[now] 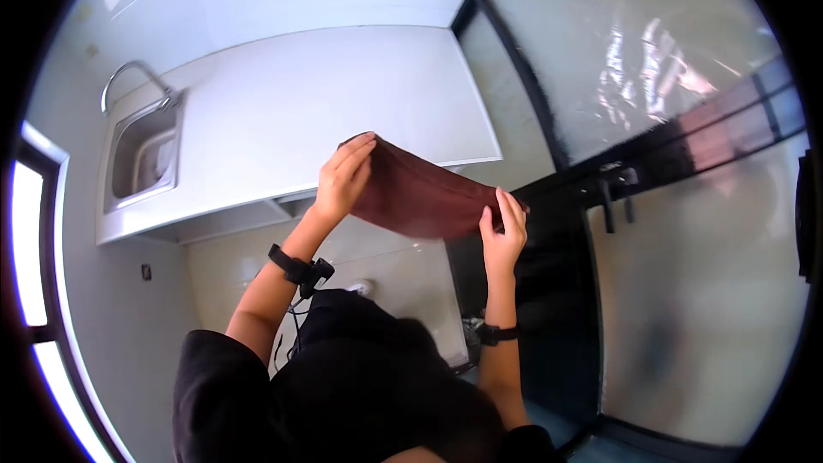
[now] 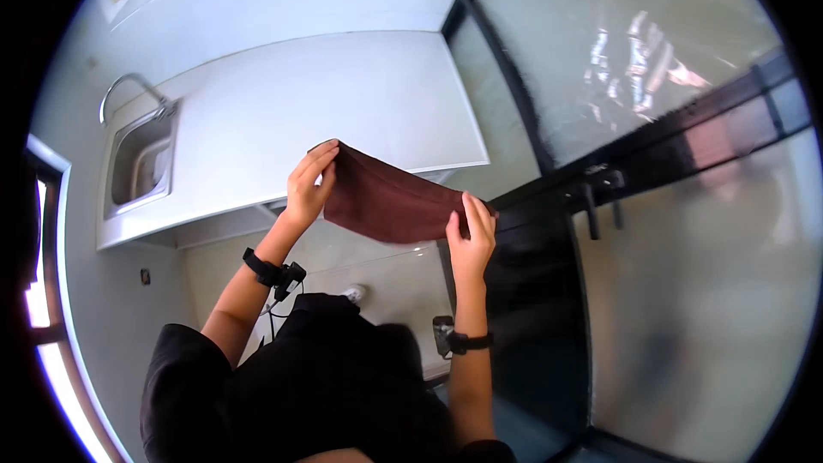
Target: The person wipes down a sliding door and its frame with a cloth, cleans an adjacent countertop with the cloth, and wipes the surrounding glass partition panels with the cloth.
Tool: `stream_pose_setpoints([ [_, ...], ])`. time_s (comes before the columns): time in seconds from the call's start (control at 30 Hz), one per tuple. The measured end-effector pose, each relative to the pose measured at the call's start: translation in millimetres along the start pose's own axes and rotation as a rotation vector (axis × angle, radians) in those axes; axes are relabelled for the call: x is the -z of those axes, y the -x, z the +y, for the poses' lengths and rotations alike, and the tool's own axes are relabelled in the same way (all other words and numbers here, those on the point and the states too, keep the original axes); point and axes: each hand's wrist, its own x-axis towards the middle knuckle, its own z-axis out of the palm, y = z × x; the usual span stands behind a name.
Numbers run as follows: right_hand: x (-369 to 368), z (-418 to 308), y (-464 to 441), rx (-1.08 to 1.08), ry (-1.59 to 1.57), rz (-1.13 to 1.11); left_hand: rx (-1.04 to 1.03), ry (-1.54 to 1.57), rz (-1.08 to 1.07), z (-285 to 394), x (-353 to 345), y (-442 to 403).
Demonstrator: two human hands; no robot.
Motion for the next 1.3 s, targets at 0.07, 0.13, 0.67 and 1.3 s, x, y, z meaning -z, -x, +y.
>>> stream_pose_setpoints([
  [0.07, -24.8, -10.9, -2.4, -0.005, -0.120, -0.002, 0.062, -0.059, 0.067, -15.0, 12.6, 23.9],
  [0.13, -43.9, -23.3, -3.8, -0.032, -0.196, -0.026, 0.117, -0.113, 0.140, -22.8, 24.7, 42.3],
  [0.67, -227.6, 21.5, -76.5, -0.095, -0.315, -0.427, 0.564, -0.378, -0.098, -129.1, 14.8, 16.0],
  [1.3, -376.6, 33.3, -22.1, 0.238, 0.059, -0.889, 0.770, -0.750, -0.509, -224.4, -79.3, 67.7],
])
